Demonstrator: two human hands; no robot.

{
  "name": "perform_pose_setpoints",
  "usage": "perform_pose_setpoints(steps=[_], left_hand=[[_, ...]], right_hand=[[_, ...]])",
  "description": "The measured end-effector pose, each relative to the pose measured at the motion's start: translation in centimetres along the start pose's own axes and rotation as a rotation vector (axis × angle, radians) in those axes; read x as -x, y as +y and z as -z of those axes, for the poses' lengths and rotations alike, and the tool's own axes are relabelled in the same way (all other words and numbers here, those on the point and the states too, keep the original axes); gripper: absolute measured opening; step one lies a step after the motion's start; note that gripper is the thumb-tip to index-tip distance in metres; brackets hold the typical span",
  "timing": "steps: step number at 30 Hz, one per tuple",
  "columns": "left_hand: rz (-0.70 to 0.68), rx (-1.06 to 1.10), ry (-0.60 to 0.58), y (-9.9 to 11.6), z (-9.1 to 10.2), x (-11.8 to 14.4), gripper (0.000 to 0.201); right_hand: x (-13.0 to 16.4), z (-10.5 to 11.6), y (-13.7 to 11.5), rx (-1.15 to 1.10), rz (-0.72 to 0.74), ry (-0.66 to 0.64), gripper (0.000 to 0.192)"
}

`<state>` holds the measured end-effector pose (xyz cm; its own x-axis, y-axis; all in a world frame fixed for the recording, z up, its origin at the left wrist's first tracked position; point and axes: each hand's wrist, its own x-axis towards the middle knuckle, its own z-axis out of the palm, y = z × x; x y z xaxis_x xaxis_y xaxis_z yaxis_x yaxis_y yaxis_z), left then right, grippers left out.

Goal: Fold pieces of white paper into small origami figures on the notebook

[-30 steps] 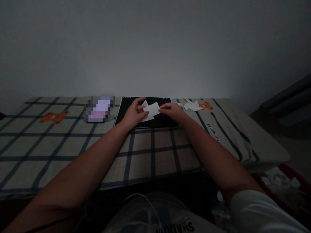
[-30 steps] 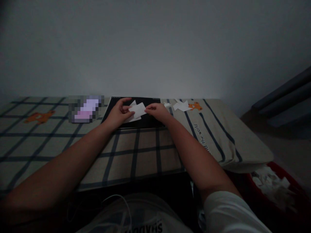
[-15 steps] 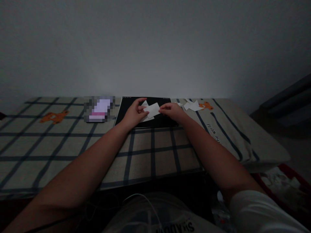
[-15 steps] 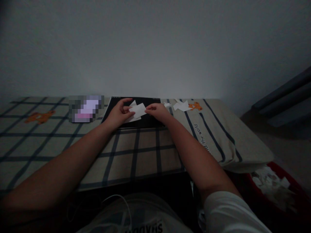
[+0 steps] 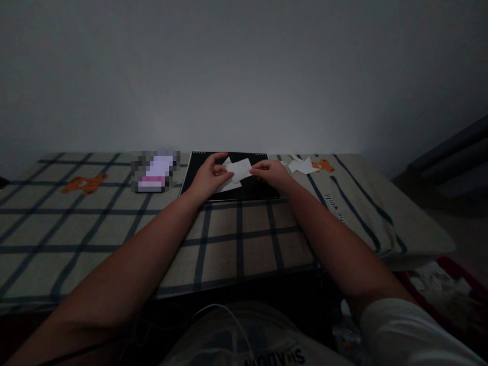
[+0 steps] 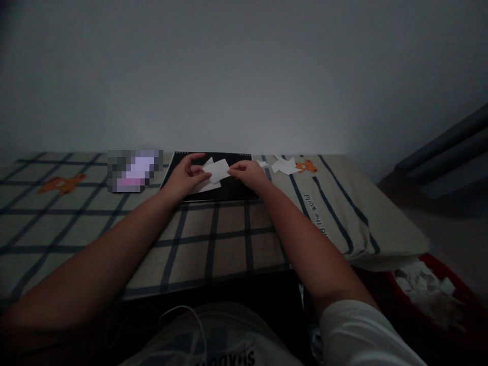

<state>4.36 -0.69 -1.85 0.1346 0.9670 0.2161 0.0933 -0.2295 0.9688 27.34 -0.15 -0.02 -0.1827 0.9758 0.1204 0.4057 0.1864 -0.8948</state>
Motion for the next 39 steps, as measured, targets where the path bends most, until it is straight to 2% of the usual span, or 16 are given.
perform_pose_setpoints(steps=[13,19,28,32,35,39], left_hand=[[0.076,0.048,0.012,0.46,0.5,0.11,0.055],[0.108,0.15,0.042,0.76,0.06,0.37,0.039],[0.099,0.131,0.106,0.78,0.05,0.2,0.032],[0.095,0.134,0.054,0.8,0.08,0.3,0.04],[0.126,0.083,0.026,0.84,0.16,0.43,0.031],[0.104,-0.011,0.071,0.92,0.29,0.42,0.025]], right_hand=[[-0.13,-0.19,0.32,-0.09,0.01,-0.012,0.011],[-0.25,-0.05,0.19,-0.116,-0.034,-0.035,0.008],[-0.21,-0.3,0.39,-0.13,-0.006,-0.034,0.008],[-0.35,-0.11,0.76,-0.126,0.022,-0.009,0.01],[-0.4,0.03,0.85,-0.125,0.02,0.004,0.013],[-0.35,-0.06,0.78,-0.141,0.017,-0.016,0.014]])
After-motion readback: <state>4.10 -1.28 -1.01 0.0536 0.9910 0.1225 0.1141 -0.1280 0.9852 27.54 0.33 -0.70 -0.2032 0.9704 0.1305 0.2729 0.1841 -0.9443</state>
